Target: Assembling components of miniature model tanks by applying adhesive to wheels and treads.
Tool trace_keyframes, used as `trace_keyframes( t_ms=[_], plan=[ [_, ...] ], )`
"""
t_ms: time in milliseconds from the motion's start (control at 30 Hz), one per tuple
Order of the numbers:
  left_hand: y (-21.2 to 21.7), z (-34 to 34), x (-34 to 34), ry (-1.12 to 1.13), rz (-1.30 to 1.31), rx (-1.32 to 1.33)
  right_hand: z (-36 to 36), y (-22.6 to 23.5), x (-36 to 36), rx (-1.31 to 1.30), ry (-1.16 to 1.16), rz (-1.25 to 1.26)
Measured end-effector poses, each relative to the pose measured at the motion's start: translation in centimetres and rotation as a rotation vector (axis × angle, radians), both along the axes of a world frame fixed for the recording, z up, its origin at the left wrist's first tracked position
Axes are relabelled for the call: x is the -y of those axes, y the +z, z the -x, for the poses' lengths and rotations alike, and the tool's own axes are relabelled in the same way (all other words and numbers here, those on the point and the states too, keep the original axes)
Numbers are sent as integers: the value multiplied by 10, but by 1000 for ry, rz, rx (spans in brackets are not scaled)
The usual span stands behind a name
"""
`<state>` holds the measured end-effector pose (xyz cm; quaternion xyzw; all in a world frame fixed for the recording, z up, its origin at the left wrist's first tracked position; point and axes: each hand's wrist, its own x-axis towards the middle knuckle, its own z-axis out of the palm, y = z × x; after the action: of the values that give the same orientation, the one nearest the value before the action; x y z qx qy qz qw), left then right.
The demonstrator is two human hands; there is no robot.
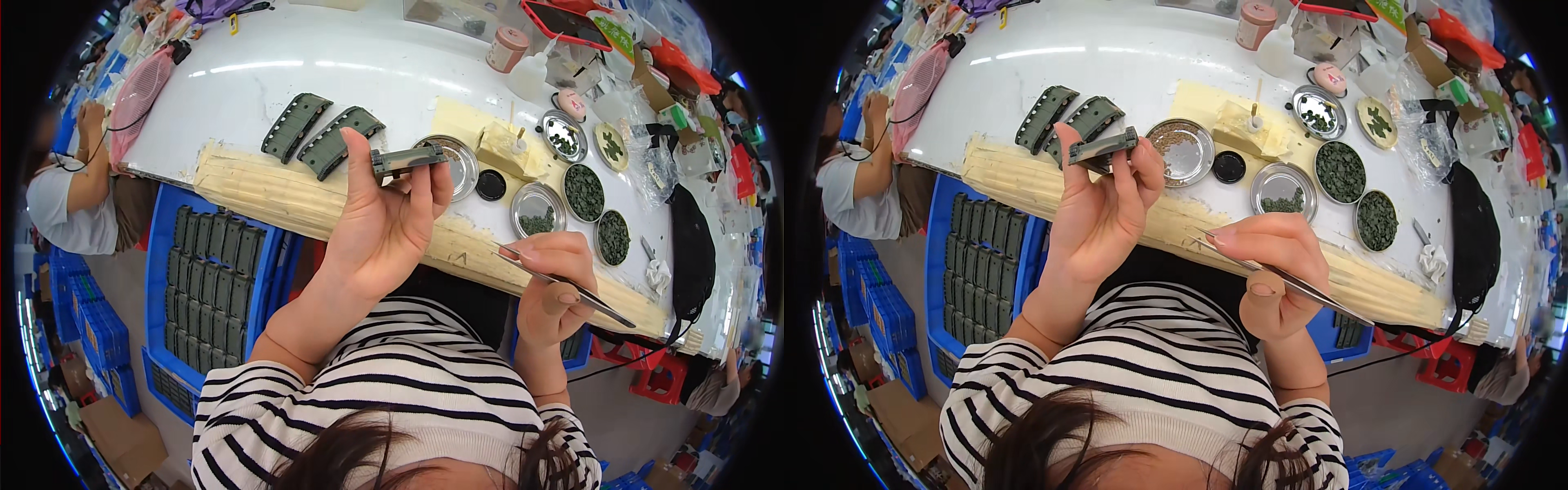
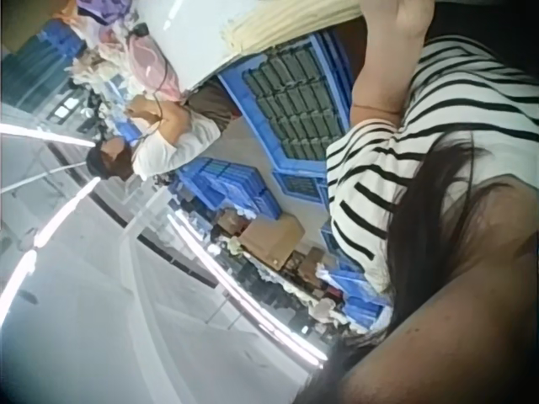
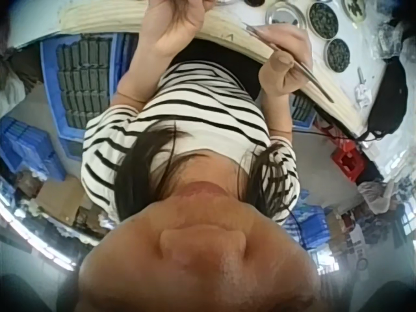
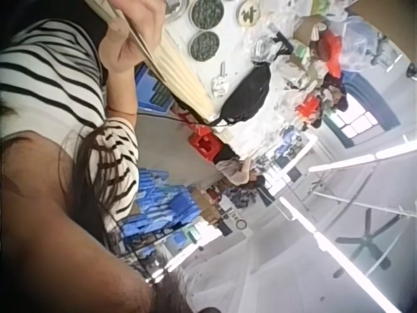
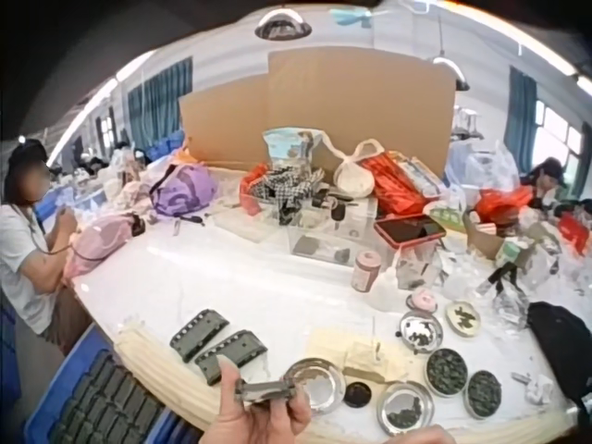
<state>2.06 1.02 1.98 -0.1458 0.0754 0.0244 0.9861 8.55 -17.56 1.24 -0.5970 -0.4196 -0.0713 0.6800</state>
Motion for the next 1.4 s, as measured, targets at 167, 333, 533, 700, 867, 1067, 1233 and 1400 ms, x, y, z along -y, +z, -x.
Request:
trace_keyframes(
  t_ms=[167, 333, 533, 700, 867, 1067, 1233, 1400],
  plan=[
    [1, 0, 0, 3, -14, -15, 1, 0, -3, 11, 25, -9],
    [7, 9, -6, 252, -551, -123, -8, 4, -9, 1, 11, 106],
    [0, 22, -28, 390, -983, -262, -20, 1, -33, -108, -29, 333],
    [-10, 25, -30, 362, -1038, -343, -29, -6, -56, 79, -96, 454],
    [-7, 26, -23, 406, -1231, -312, -33, -4, -62, 105, -72, 594],
    [-6, 29, -26, 394, -1258, -244, -33, -5, -65, 105, -50, 609],
    [-16, 29, -26, 347, -1322, -280, -35, -5, -65, 128, -38, 604],
    [-14, 25, -23, 183, -1297, -173, -25, 17, -56, -216, 175, 281]
  ],
)
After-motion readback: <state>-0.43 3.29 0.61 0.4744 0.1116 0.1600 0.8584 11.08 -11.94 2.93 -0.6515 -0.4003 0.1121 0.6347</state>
